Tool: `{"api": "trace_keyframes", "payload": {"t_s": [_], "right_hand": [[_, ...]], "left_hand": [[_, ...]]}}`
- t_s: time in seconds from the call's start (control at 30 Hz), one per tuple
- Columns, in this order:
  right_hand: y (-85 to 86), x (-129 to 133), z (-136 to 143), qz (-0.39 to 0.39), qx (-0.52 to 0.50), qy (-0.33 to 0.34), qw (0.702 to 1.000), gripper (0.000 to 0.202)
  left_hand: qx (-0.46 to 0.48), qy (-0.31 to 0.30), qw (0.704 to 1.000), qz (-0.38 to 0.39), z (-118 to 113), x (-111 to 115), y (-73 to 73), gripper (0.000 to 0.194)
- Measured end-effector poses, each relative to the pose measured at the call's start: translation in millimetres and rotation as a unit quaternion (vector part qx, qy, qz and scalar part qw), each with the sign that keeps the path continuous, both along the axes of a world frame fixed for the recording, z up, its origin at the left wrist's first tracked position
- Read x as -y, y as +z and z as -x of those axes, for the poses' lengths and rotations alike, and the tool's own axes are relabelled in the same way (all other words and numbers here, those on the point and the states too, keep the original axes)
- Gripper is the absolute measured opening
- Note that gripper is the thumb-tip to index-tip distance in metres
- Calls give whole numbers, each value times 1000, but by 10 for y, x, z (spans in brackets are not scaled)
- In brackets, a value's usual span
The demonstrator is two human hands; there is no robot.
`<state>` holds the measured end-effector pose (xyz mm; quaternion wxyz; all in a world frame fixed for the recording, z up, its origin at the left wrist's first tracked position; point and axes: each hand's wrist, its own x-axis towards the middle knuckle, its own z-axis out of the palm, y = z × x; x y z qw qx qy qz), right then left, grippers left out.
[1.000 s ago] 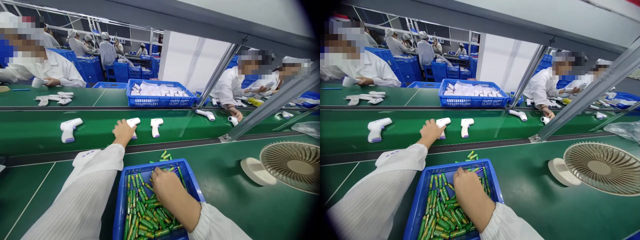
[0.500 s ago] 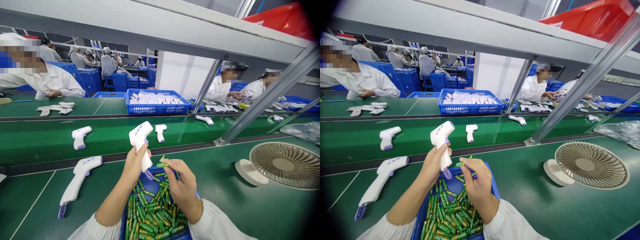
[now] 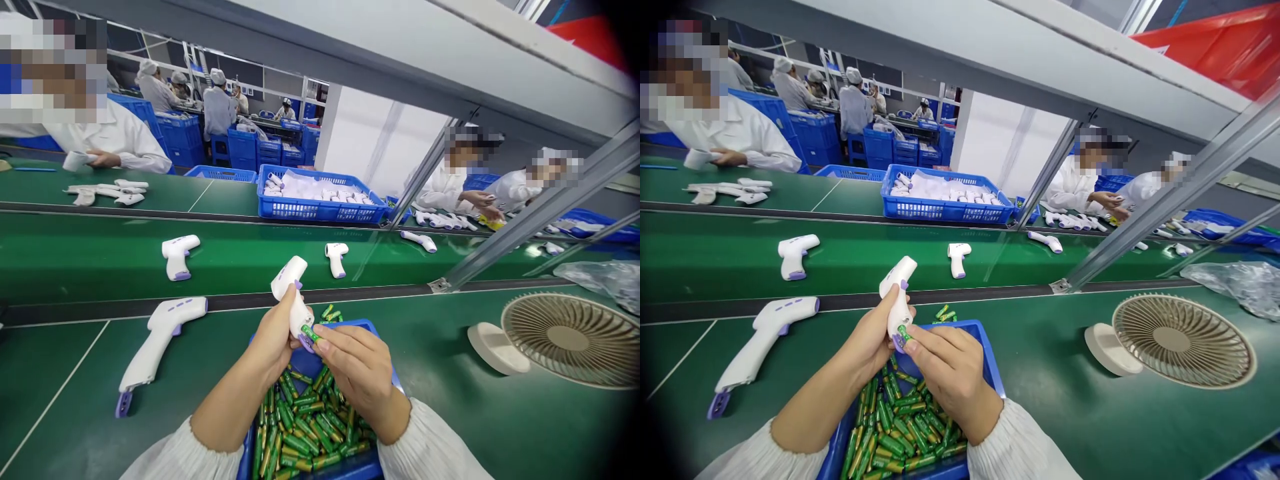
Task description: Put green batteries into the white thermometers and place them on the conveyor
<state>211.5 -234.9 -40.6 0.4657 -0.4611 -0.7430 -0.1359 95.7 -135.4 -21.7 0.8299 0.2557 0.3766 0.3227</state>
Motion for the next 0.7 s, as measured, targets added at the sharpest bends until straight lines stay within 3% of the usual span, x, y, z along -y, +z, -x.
{"api": "trace_keyframes", "payload": {"t_s": [0.2,0.3,0.47,0.53,0.6,0.7], "right_hand": [[52,4,-9,-21,27,41,999,31],[116,4,2,19,8,60,998,29],[130,19,58,163,-134,-46,976,17],[55,21,112,268,-75,-61,958,9],[-50,18,173,374,60,-65,923,7],[-164,7,211,429,172,-77,883,4]], "left_hand": [[19,-52,998,10,27,23,-68,40],[56,-73,995,31,38,9,-103,36],[137,-26,989,58,64,-80,-73,35],[148,11,988,53,76,-108,-62,33],[146,38,987,51,86,-124,-65,32],[129,60,989,34,90,-129,-88,33]]}}
